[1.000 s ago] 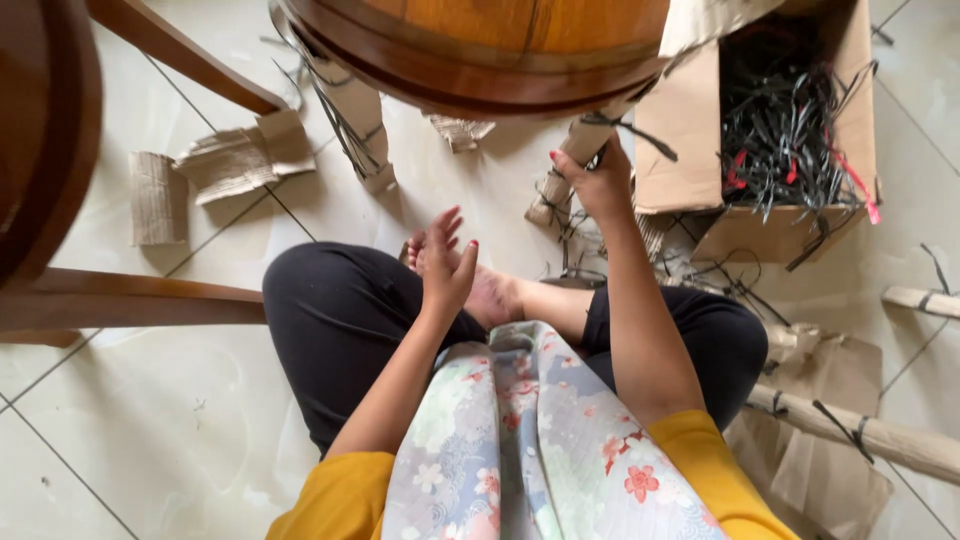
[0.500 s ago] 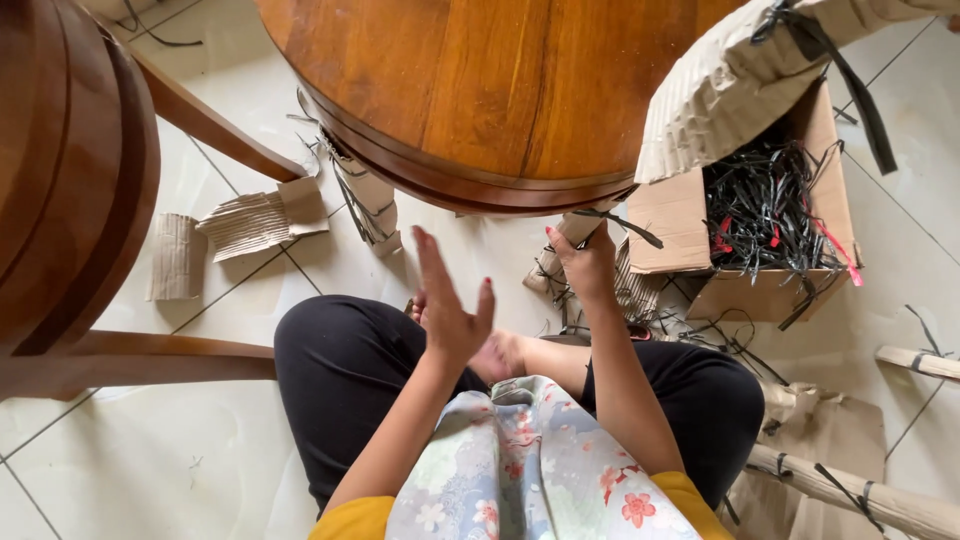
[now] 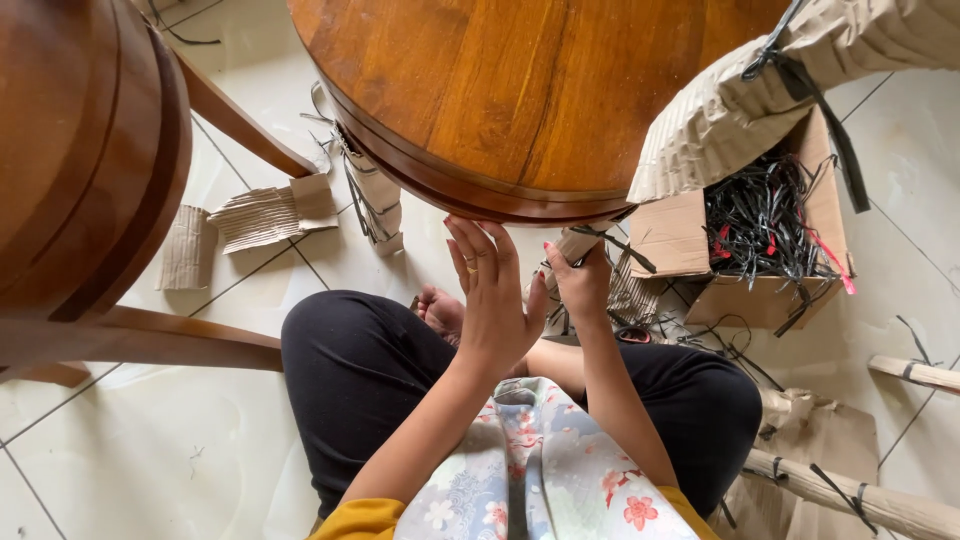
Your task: Wrapping wooden chair legs with corrugated cardboard and securing them with wire ties for protection.
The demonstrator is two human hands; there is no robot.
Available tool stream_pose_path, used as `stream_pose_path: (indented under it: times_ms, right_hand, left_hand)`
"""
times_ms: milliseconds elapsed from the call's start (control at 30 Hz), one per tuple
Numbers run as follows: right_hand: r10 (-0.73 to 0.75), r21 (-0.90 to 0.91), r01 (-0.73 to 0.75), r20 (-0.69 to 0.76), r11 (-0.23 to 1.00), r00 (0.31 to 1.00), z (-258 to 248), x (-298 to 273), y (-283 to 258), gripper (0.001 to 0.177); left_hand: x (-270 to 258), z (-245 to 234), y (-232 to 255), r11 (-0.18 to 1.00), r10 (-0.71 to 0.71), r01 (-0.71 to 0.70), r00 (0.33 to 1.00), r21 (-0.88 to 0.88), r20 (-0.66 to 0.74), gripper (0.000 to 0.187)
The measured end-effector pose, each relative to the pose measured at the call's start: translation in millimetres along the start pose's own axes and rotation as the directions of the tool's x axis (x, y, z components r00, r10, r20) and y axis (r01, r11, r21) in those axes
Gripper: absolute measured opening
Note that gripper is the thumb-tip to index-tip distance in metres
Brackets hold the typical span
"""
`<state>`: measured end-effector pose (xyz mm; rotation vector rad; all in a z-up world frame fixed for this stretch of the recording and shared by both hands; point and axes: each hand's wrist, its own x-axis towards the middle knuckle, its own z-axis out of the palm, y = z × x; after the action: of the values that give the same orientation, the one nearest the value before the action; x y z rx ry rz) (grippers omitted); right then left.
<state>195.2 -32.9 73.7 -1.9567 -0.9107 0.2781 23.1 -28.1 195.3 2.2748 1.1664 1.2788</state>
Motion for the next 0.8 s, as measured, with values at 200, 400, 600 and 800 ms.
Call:
stream_pose_path:
  times_ms: [200,400,600,800]
  right_hand:
    - [0.112,-0.065,-0.109,0.036,0.992,0.993,-8,-11,-19,0.056]
    - [0.097,-0.044,-0.095,0.053,0.994,0.994,-10,-30,-33,0.058]
    - [0.012,-0.051,-0.007,0.109,0.999,0.994,-13,-34,-27,0.052]
    - [-0.111,-0.036,0.118,0.156,0.992,0.981,-6,-45,-46,0.052]
  left_hand:
    - [2,-21,-8,1.000,0.022,-0.022,0.999,-0.004,0.043,0.089]
    - [6,-44,-10,0.993,0.035,-0.039,0.999,0.110,0.037,0.079]
    - [10,-56,-15,0.998,0.028,-0.028,1.000,0.052,0.010,0.076]
    - [21,-68,-34,0.999,0.044,-0.043,0.997,0.016,-0.063,0.071]
